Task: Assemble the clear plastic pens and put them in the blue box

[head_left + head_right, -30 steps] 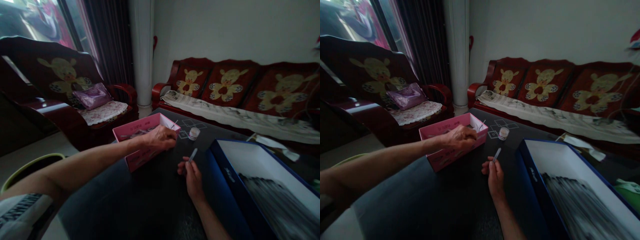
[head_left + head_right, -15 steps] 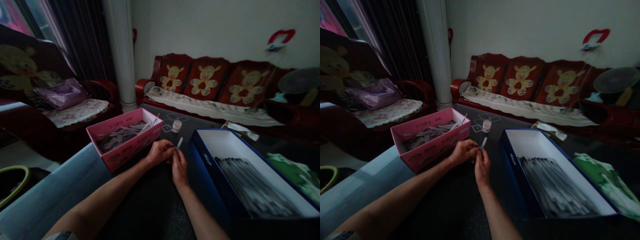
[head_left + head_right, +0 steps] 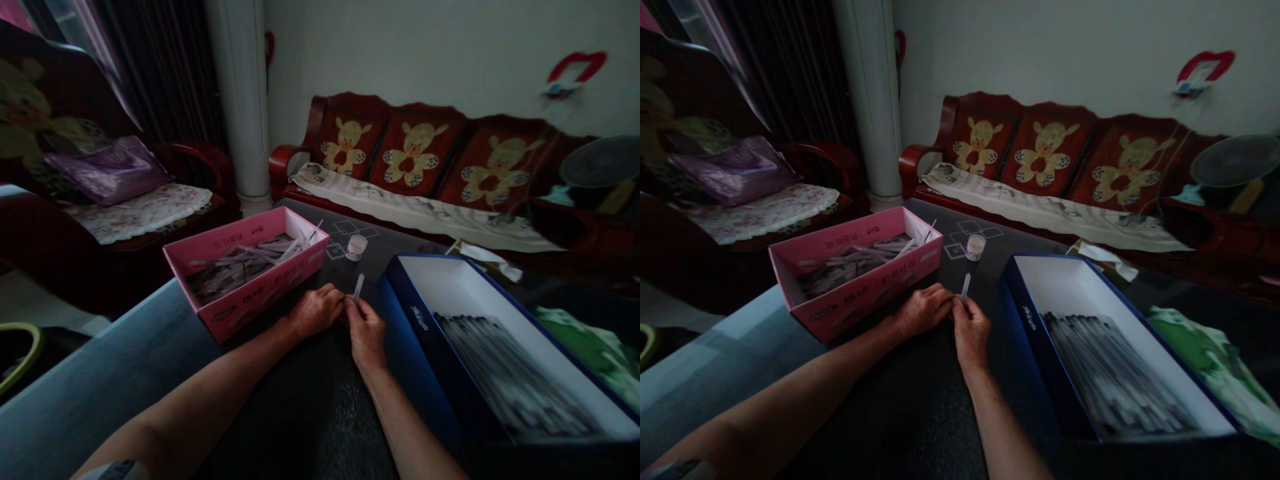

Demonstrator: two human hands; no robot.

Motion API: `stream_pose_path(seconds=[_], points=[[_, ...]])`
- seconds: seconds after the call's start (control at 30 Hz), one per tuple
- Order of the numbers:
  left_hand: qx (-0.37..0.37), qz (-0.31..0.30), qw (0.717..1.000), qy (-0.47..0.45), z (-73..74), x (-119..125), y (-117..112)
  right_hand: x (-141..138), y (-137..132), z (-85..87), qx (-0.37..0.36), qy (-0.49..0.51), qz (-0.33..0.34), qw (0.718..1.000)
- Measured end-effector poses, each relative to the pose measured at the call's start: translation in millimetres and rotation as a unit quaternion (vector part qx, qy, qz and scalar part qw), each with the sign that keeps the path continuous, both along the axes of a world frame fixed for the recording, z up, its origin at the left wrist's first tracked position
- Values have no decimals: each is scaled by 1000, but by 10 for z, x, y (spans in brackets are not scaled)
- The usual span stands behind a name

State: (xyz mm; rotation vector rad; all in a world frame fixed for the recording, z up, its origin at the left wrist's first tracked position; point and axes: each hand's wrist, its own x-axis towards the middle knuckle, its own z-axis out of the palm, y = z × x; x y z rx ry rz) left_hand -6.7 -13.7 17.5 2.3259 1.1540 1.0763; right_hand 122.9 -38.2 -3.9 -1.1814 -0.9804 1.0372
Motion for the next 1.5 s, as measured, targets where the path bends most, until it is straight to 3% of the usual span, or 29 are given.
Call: stream_pose_path(seconds=[0.1, 0.27, 0.37, 0.43, 0.53, 0.6, 0.7, 0.83, 1.03, 1.17, 1.3, 1.4, 1.5], points=[[4, -3, 998, -64, -52, 11, -11, 40, 27, -40, 1, -4, 9, 1000], [-12, -41, 996, -76, -80, 19, -23, 46, 16, -6, -8, -27, 38, 999], [-77, 8, 980, -181, -43, 20, 37, 67, -10, 77, -7, -118, 22, 993], [-185, 41, 932, -308, -4, 8, 107, 102, -22, 135, 14, -183, -2, 983], [-351, 21, 800, -487, 51, -38, 207, 159, -24, 187, 64, -232, -27, 970], [-403, -8, 729, -554, 73, -73, 245, 185, -21, 186, 85, -246, -22, 965], [-432, -47, 686, -583, 84, -102, 255, 202, -14, 148, 100, -256, -5, 961], [-428, -58, 695, -574, 85, -64, 223, 191, -11, 109, 95, -242, 0, 966], [-345, -32, 789, -507, 86, 49, 162, 110, -28, 140, 25, -118, 46, 992], [-315, -25, 827, -465, 77, 70, 140, 66, -23, 145, 17, -41, 50, 998], [-294, -17, 865, -405, 66, 75, 119, 25, -47, 173, 27, -59, 45, 997], [-298, -22, 868, -397, 57, 66, 117, 35, -58, 187, 25, -81, 56, 995], [-374, -69, 815, -436, 57, 40, 131, 96, -30, 158, 27, -81, 46, 995]])
